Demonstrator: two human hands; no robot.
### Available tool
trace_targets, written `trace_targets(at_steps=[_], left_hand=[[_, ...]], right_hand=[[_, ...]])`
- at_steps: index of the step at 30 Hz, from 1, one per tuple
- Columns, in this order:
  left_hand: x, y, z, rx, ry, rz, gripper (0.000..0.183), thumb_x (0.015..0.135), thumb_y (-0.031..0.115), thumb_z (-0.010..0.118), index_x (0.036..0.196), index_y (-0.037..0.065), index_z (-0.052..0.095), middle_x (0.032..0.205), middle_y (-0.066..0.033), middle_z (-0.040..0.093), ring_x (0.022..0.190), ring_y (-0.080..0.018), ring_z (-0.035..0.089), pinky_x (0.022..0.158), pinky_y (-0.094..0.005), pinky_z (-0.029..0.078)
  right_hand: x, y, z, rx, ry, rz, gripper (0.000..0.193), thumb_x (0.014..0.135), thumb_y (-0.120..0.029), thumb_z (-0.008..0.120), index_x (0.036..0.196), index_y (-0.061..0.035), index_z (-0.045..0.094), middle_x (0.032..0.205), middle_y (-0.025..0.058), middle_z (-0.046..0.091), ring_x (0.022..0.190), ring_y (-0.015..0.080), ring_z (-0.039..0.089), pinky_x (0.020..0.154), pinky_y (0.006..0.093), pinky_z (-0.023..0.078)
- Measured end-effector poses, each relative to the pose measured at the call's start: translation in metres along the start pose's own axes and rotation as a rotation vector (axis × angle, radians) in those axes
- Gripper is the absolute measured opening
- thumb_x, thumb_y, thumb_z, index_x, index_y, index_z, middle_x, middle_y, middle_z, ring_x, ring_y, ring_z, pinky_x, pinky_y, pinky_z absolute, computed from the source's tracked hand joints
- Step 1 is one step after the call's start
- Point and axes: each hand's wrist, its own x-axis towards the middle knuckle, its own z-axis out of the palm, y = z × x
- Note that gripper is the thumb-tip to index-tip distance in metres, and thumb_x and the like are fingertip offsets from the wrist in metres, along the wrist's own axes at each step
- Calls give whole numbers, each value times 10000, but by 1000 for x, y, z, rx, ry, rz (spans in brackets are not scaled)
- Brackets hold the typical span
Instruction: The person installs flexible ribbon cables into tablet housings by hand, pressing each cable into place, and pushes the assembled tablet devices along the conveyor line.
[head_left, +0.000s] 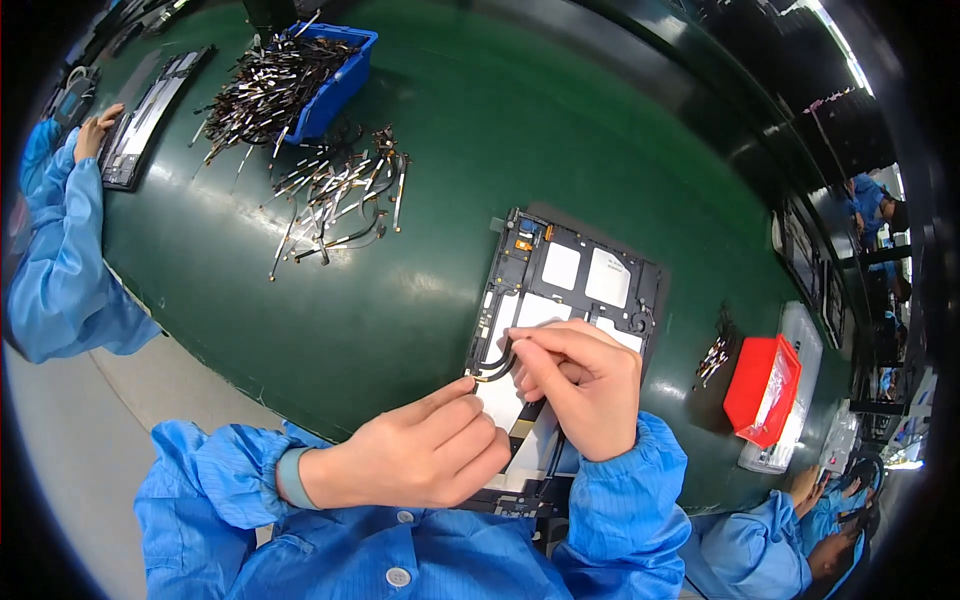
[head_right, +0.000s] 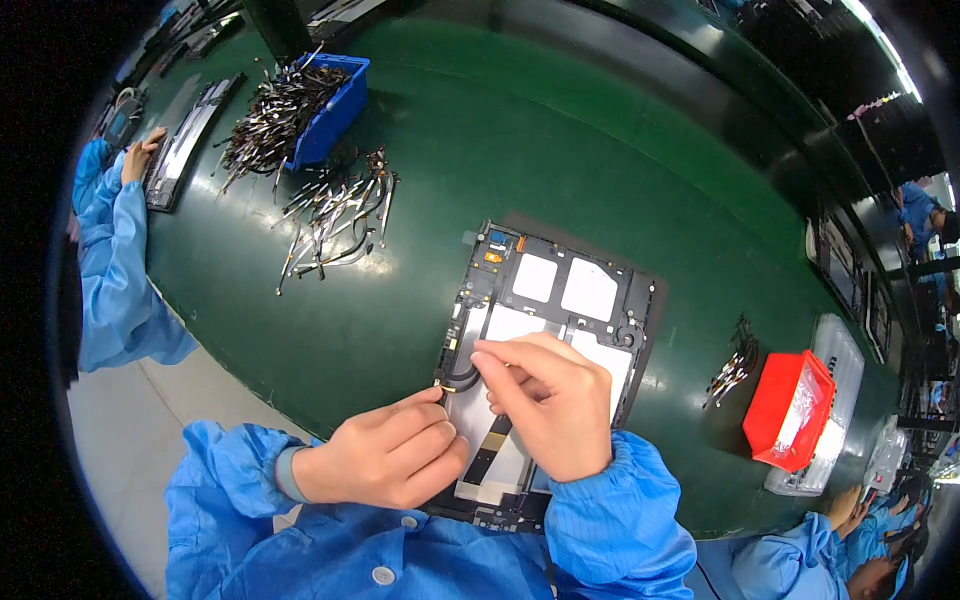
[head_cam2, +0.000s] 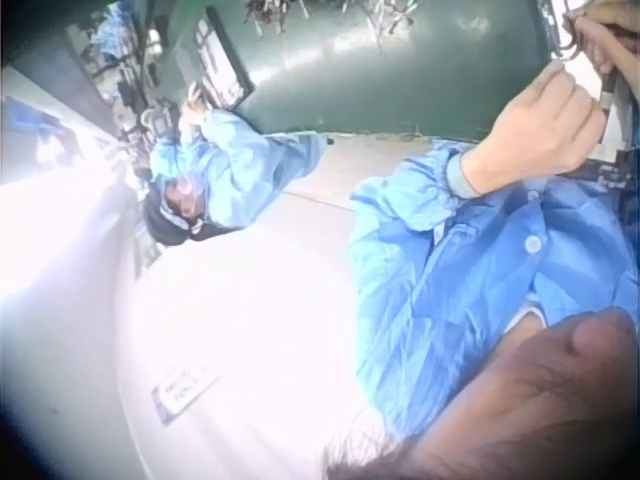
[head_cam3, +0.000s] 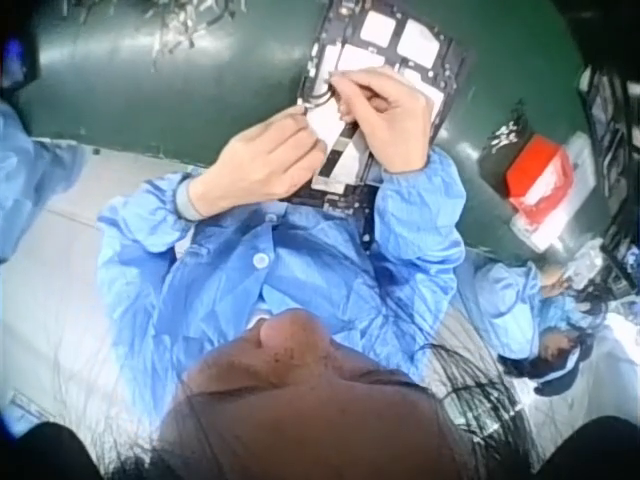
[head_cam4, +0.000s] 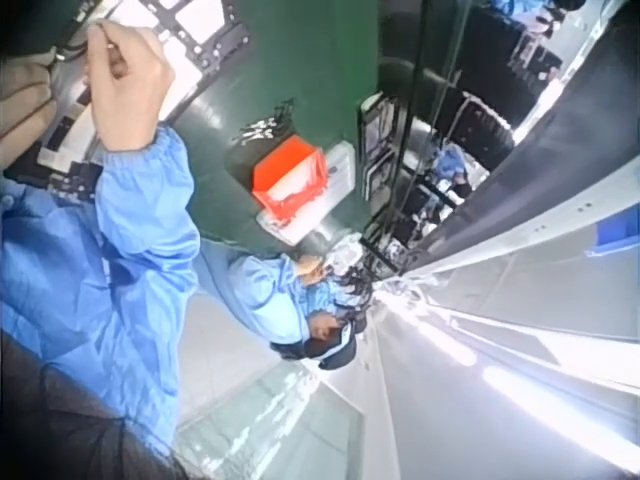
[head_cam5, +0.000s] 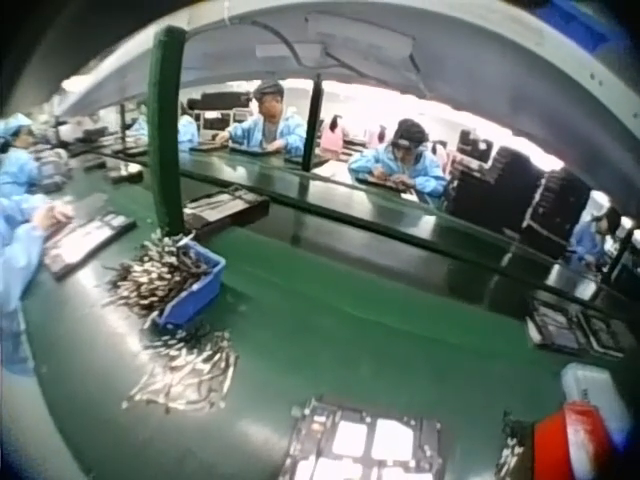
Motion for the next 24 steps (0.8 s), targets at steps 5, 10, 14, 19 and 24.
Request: trace_targets(at_steps=[5, 10, 14, 19, 24], left_hand=[[10, 7, 0, 158, -33, -79, 111, 731, 143, 605, 795, 57, 575, 860, -64, 583, 877, -200, 626, 817, -283, 539], [8, 7, -1, 180, -66, -82, 125, 726, 139, 609, 807, 48, 579, 891, -81, 592, 939, -229, 642, 799, -260, 533], [5, 3, 2, 219, -47, -46, 114, 736, 135, 612, 798, 47, 576, 904, -88, 603, 951, -234, 651, 794, -246, 529], [7, 2, 3, 225, -24, -50, 97, 772, 143, 608, 787, 54, 572, 958, -100, 643, 959, -221, 651, 796, -239, 527], [7, 3, 3, 258, -45, -65, 107, 805, 162, 595, 777, 61, 575, 1000, -121, 683, 968, -208, 650, 805, -233, 524]], right_hand=[[5, -8, -1, 23, 22, 47, 153, 860, -16, 695, 1010, 13, 709, 827, 56, 611, 572, 86, 614, 471, 204, 496], [9, -7, -8, 94, -35, 95, 146, 841, -16, 716, 984, 16, 713, 797, 53, 602, 536, 66, 577, 434, 205, 456], [16, -2, -4, -17, -49, -14, 139, 815, -4, 733, 954, 5, 725, 786, 53, 612, 520, 60, 560, 421, 209, 421], [16, -1, -4, -44, -4, -5, 115, 786, 17, 746, 900, 2, 739, 801, 53, 631, 516, 58, 556, 421, 209, 402], [15, 0, -2, -49, 9, -9, 130, 785, 26, 745, 911, -7, 746, 801, 52, 633, 511, 56, 551, 419, 209, 399]])
